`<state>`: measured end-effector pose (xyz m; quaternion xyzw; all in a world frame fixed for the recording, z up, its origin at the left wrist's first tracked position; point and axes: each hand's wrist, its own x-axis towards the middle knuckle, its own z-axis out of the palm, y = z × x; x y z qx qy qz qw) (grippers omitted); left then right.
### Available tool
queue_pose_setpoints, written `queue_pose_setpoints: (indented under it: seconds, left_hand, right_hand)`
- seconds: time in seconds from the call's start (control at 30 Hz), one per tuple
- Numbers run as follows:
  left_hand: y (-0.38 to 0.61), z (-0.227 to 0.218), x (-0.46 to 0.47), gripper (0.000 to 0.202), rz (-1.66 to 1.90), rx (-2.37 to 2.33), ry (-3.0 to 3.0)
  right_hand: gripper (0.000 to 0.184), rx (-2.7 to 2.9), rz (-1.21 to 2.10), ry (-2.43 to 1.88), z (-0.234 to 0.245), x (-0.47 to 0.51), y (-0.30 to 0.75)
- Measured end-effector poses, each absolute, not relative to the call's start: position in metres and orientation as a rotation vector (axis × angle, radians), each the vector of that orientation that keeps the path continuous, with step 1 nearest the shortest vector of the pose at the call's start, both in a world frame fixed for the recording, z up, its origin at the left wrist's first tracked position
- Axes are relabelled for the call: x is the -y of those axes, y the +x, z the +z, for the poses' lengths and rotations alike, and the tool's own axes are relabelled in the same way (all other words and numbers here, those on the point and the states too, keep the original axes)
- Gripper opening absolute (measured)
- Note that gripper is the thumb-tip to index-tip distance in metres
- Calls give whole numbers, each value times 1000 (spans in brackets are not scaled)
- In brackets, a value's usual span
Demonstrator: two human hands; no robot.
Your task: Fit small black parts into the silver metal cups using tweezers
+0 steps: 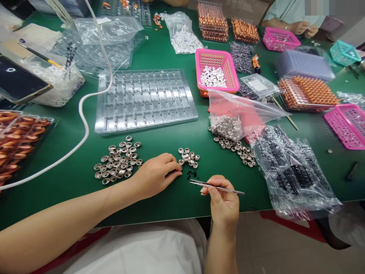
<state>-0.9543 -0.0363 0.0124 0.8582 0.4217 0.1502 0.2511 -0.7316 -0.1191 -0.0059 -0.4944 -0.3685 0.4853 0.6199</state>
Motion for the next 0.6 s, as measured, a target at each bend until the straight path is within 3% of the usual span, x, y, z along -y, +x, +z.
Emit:
queue_pose_setpoints:
  seconds: [0.47,0.6]
  left_hand:
    - [-961,17,42,8,524,-908,2182]
    - [-957,23,47,13,480,-965,1939]
  right_hand:
    - [7,915,1103,-1067,-9,122,-735]
    - [18,877,992,-1217,-4,128,-745]
